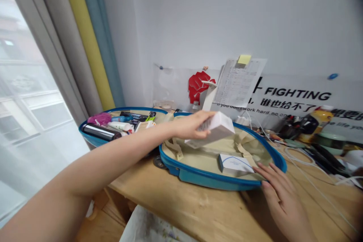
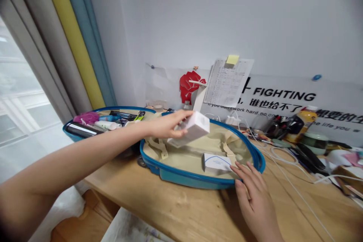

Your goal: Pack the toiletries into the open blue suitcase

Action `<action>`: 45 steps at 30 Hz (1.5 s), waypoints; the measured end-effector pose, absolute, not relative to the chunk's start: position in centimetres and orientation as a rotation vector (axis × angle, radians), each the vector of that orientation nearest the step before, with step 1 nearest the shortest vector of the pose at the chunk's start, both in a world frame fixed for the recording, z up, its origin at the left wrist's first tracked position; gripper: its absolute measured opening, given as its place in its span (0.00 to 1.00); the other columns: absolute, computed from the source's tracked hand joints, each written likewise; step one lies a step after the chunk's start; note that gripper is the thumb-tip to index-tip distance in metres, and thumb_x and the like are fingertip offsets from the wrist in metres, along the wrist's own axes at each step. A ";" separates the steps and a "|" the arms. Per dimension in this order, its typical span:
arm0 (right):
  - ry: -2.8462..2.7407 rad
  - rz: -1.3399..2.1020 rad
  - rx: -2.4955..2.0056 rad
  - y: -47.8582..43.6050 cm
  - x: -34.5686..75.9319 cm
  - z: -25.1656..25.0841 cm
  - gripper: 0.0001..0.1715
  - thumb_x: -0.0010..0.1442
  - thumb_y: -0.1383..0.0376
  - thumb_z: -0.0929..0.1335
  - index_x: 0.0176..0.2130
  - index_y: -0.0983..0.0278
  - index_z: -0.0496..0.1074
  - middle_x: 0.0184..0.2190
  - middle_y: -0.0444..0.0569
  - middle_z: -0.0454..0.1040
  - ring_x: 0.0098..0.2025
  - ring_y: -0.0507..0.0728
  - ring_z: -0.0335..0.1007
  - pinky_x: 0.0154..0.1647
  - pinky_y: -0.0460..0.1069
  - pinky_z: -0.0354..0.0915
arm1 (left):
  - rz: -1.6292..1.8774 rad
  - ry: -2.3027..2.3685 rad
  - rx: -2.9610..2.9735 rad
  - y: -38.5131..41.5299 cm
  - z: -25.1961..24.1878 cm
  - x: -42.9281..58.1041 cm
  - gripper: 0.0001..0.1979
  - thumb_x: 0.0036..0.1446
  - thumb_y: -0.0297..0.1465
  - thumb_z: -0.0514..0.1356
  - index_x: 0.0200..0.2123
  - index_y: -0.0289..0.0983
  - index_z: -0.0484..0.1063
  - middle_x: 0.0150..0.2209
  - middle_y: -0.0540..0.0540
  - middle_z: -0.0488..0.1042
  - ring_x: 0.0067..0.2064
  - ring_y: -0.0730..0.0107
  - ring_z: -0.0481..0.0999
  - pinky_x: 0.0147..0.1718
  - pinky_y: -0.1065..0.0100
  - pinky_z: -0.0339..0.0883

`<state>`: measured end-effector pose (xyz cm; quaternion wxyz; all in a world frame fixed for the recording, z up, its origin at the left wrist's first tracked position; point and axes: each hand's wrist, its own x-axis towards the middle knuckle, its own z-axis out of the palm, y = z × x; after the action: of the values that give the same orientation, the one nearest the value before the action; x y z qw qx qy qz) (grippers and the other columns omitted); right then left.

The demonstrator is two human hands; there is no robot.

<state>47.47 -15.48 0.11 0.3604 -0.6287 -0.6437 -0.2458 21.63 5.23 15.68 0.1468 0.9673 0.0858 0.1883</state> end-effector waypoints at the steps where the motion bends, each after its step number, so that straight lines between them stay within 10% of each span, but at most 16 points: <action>1: -1.657 -0.627 -1.623 -15.5 47.4 0.2 0.22 0.64 0.57 0.57 0.48 0.59 0.73 0.50 0.51 0.74 0.59 0.63 0.63 0.55 0.62 0.64 | 0.472 0.219 2.777 4.7 14.9 22.5 0.34 0.56 0.34 0.55 0.64 0.32 0.49 0.57 0.35 0.63 0.57 0.59 0.64 0.55 0.61 0.59; 17: -1.633 -0.608 -1.634 -15.7 46.7 0.8 0.20 0.63 0.57 0.58 0.46 0.58 0.74 0.49 0.50 0.75 0.58 0.62 0.65 0.54 0.61 0.65 | -0.141 0.453 2.981 5.0 9.2 25.1 0.39 0.59 0.39 0.54 0.68 0.35 0.41 0.61 0.35 0.59 0.56 0.55 0.67 0.52 0.64 0.61; 34: -1.667 -0.627 -1.642 -15.8 46.8 0.8 0.21 0.64 0.58 0.58 0.49 0.59 0.73 0.50 0.50 0.74 0.59 0.63 0.63 0.54 0.62 0.65 | -0.437 0.442 3.096 4.3 7.8 27.2 0.31 0.60 0.40 0.55 0.62 0.30 0.56 0.58 0.31 0.64 0.57 0.51 0.66 0.51 0.60 0.64; 40: -1.699 -0.708 -1.599 -15.7 46.9 0.8 0.19 0.64 0.60 0.58 0.49 0.60 0.71 0.50 0.51 0.74 0.59 0.63 0.63 0.52 0.62 0.66 | -0.593 0.719 2.906 5.2 7.8 25.5 0.48 0.47 0.43 0.65 0.66 0.37 0.47 0.61 0.32 0.59 0.57 0.49 0.68 0.51 0.59 0.65; 45: -1.701 -0.692 -1.615 -15.6 47.4 0.4 0.21 0.64 0.59 0.58 0.50 0.60 0.71 0.50 0.51 0.74 0.59 0.64 0.63 0.53 0.62 0.65 | -0.657 0.753 2.911 5.4 7.7 25.4 0.40 0.47 0.37 0.65 0.62 0.35 0.55 0.59 0.34 0.63 0.55 0.52 0.70 0.50 0.61 0.66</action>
<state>47.37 -15.64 0.43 0.3409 -0.6209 -0.6538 -0.2661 25.44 5.39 7.66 0.0320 0.9453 0.2447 -0.2134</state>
